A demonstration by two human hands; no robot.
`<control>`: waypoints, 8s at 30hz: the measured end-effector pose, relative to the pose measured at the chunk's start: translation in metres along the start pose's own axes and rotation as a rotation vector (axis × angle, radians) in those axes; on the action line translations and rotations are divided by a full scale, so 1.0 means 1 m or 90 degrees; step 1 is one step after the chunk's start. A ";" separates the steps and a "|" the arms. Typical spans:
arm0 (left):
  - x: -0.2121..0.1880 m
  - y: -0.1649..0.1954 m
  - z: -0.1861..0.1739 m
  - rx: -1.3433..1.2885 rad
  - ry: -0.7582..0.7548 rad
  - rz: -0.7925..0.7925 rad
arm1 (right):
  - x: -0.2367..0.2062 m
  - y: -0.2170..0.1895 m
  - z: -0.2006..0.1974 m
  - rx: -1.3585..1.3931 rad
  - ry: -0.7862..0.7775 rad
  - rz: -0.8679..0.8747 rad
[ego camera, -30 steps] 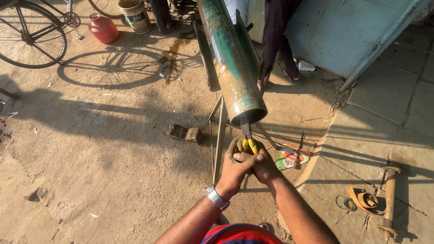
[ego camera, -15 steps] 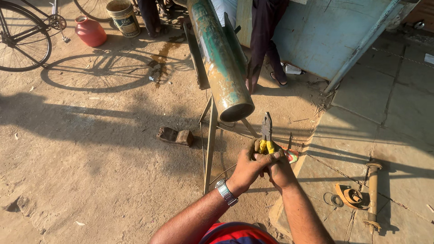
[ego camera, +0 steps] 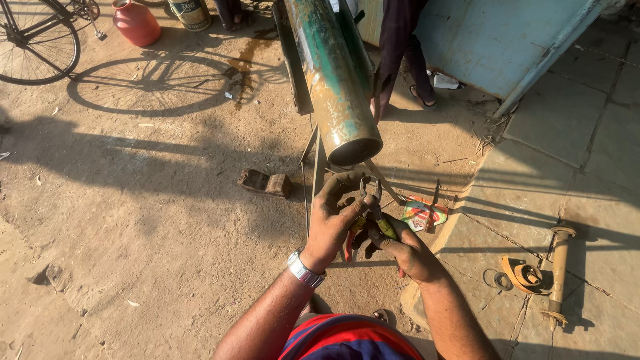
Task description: The person uses pliers to repeatedly trim small pieces of metal wire protruding from the edge of a large metal cylinder. They hold the cylinder with one hand and use the pliers with the other to snip the wire, then rotate the cylinder to access different spots.
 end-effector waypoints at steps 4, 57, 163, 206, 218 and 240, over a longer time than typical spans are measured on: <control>0.001 0.006 -0.008 -0.005 0.018 0.026 | 0.003 -0.013 0.005 0.099 -0.050 -0.077; -0.008 -0.040 -0.031 -0.003 0.020 -0.041 | 0.039 -0.044 0.008 0.248 0.036 0.120; 0.032 -0.104 0.051 0.039 -0.050 0.015 | 0.020 0.023 -0.069 0.124 0.044 -0.056; 0.074 0.044 -0.003 0.585 -0.002 0.480 | -0.027 -0.011 -0.003 0.213 0.004 0.088; 0.201 0.031 -0.006 0.805 -0.303 0.494 | -0.006 -0.015 -0.018 0.129 0.214 0.032; 0.186 0.067 -0.026 0.710 -0.388 0.407 | 0.069 -0.044 0.020 0.278 -0.025 -0.019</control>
Point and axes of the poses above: each hand's wrist, its own x-axis towards the middle knuckle, its own z-axis out of the palm, y = z × x, the point moved 2 cm from there along x, towards the middle knuckle, and after that the axes turned 11 degrees about -x, right-handed, at the moved point
